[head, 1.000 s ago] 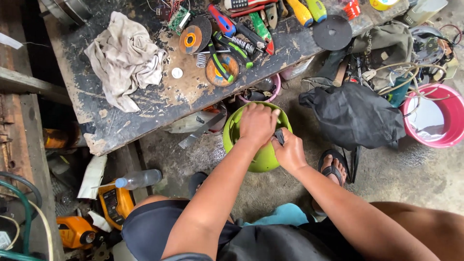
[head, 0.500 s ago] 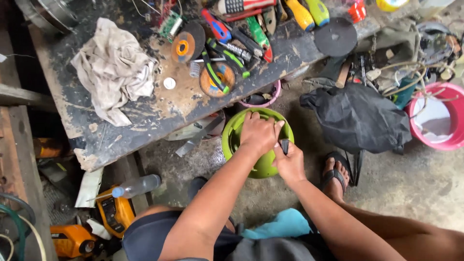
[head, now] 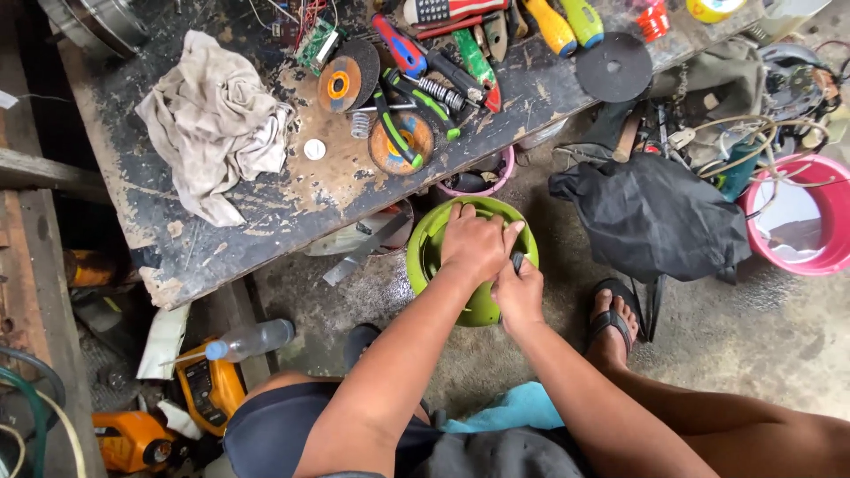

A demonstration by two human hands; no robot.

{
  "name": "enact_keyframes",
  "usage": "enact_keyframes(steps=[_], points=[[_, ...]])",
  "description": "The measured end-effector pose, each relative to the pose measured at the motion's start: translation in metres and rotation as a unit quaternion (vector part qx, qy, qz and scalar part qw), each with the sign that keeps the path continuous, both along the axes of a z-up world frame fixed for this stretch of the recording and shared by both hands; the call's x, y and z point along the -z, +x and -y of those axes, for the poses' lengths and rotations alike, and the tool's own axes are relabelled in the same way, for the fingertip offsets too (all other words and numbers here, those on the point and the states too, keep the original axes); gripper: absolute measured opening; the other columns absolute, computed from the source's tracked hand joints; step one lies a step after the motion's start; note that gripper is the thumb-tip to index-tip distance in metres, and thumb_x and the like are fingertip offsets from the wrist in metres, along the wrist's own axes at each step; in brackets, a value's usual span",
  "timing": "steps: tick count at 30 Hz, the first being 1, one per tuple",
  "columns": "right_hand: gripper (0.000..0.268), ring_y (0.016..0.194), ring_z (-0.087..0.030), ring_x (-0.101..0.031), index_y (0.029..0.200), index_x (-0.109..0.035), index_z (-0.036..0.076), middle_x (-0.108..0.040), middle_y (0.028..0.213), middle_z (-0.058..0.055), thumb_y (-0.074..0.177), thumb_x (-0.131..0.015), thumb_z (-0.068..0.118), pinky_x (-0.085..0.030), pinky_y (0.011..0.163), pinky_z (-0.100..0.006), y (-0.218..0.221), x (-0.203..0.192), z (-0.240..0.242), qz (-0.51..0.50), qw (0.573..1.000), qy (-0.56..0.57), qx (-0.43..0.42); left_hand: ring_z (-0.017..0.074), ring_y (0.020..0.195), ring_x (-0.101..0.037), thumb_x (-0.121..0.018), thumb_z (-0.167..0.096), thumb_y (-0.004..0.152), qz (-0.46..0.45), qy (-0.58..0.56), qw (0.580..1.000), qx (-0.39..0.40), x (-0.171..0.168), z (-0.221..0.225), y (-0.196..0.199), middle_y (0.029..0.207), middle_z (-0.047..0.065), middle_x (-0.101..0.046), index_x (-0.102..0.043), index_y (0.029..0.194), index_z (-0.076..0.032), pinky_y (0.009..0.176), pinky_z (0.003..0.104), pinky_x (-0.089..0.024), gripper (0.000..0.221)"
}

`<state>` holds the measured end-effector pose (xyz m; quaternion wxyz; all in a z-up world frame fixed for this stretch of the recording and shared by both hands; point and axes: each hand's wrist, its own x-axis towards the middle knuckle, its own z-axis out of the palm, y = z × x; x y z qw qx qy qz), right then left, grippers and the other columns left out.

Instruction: Disassembling, cleaning, and reassembling a gas regulator using a brush and screwdriver.

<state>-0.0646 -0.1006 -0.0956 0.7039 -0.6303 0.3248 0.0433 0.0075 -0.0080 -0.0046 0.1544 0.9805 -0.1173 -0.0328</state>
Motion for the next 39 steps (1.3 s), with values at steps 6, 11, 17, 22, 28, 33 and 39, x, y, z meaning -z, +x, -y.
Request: enact_keyframes(steps=[6,11,17,22,28,33,39], points=[[0.025,0.037,-0.018,-0.051,0.075,-0.055,0.007,-0.052,0.053,-0.009,0.099,-0.06,0.014,-0.04,0.036,-0.03,-0.001,-0.03,0.0,-0.006,1.0,0.018,0.001,0.0404,0.108,-0.061,-0.023,-0.063,0.099,-0.058,0.026,0.998,0.028,-0.015,-0.002,-0.001,0.094,0.023,-0.075,-0.07,0.107,-0.009,0.109,0.054,-0.03,0.072],[0.027,0.038,-0.018,-0.051,0.074,-0.056,0.007,-0.051,0.052,-0.008,0.099,-0.064,0.014,-0.041,0.038,-0.03,-0.005,-0.041,0.001,0.0,1.0,0.012,-0.008,0.0416,0.109,-0.061,-0.026,-0.065,0.098,-0.049,0.016,0.998,0.028,-0.01,-0.001,-0.001,0.099,0.024,-0.073,-0.069,0.112,-0.008,0.109,0.055,-0.031,0.072],[0.022,0.038,-0.017,-0.05,0.076,-0.058,0.007,-0.052,0.054,-0.008,0.097,-0.063,0.012,-0.04,0.038,-0.031,0.0,-0.029,0.002,0.005,1.0,0.015,-0.01,0.0395,0.113,-0.06,-0.022,-0.068,0.096,-0.089,0.021,0.995,0.036,-0.036,-0.004,0.001,0.107,0.022,-0.073,-0.068,0.115,-0.011,0.11,0.053,-0.029,0.076],[0.021,0.039,-0.017,-0.051,0.079,-0.06,0.006,-0.055,0.058,-0.009,0.099,-0.062,0.013,-0.041,0.038,-0.033,0.0,-0.024,0.003,0.005,1.0,0.01,-0.015,0.0394,0.123,-0.058,-0.019,-0.063,0.096,-0.203,-0.021,0.978,0.036,-0.107,-0.007,0.006,0.119,0.02,-0.073,-0.071,0.117,-0.012,0.114,0.054,-0.025,0.076],[0.021,0.04,-0.017,-0.05,0.078,-0.062,0.003,-0.063,0.064,-0.014,0.098,-0.059,0.009,-0.041,0.04,-0.031,0.0,-0.036,0.006,0.004,0.999,0.024,-0.041,0.0335,0.116,-0.069,-0.007,-0.067,0.093,-0.265,0.034,0.964,0.004,-0.097,0.006,0.019,0.113,0.013,-0.076,-0.077,0.109,-0.011,0.105,0.049,-0.036,0.092],[0.02,0.041,-0.019,-0.051,0.078,-0.063,0.005,-0.061,0.063,-0.01,0.098,-0.062,0.009,-0.042,0.041,-0.033,0.0,-0.011,0.016,0.001,0.998,0.023,-0.059,0.0323,0.105,-0.073,-0.012,-0.065,0.096,-0.218,0.026,0.975,-0.023,-0.073,0.011,0.024,0.1,0.013,-0.079,-0.079,0.099,-0.01,0.102,0.05,-0.037,0.087],[0.019,0.038,-0.014,-0.047,0.082,-0.063,0.003,-0.062,0.062,-0.011,0.1,-0.062,0.008,-0.038,0.04,-0.028,-0.001,-0.025,0.017,0.033,0.996,0.03,-0.072,0.0348,0.112,-0.071,-0.017,-0.061,0.099,-0.224,-0.031,0.974,-0.003,-0.083,0.002,0.02,0.109,0.017,-0.077,-0.076,0.107,-0.007,0.11,0.053,-0.031,0.081]])
